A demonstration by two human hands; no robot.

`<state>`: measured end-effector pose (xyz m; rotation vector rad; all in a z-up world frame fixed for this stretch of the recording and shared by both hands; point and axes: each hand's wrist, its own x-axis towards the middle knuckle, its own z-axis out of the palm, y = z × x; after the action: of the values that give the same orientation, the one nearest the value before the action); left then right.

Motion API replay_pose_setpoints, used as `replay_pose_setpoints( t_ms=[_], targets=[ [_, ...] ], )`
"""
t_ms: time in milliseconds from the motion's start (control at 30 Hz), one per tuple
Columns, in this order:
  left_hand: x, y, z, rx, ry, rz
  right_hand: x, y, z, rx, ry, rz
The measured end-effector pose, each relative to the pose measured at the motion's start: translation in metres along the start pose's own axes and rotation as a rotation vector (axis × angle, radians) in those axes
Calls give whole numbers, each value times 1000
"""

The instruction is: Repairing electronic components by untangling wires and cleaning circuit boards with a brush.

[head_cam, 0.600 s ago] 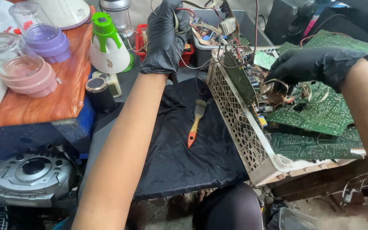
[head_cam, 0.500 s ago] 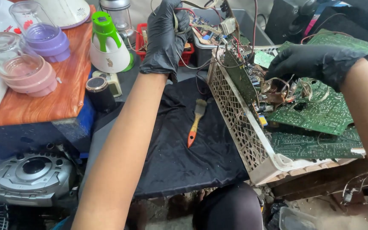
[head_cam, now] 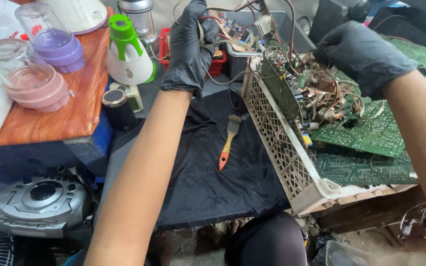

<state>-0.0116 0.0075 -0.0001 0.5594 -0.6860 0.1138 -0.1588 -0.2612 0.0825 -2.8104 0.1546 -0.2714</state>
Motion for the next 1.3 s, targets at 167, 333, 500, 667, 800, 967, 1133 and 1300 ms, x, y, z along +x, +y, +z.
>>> replay_pose_setpoints(
  t_ms=[167, 333, 500, 667, 800, 967, 1133, 1300],
  targets=[
    [4, -2, -18, -114, -31, 1, 16, 18, -2, 84, 230, -214],
    [-4, 24, -10, -179, 49, -29, 42, 26, 7, -74, 516, -553],
    [-1, 56, -15, -306, -12, 6, 45, 0, 16, -134, 520, -569],
    [-4, 77, -40, -242, 65, -6, 46, -37, 32, -182, 521, -592],
    [-17, 90, -41, -165, 159, -34, 44, -63, 52, -470, 574, -596],
    [-39, 87, -72, -110, 104, -113, 17, -111, 66, -604, 503, -797],
    [-66, 86, -82, 13, 266, -186, 21, -129, 85, -673, 435, -951],
    [-89, 80, -89, 89, 398, -284, 24, -132, 96, -585, 279, -948]
  ],
)
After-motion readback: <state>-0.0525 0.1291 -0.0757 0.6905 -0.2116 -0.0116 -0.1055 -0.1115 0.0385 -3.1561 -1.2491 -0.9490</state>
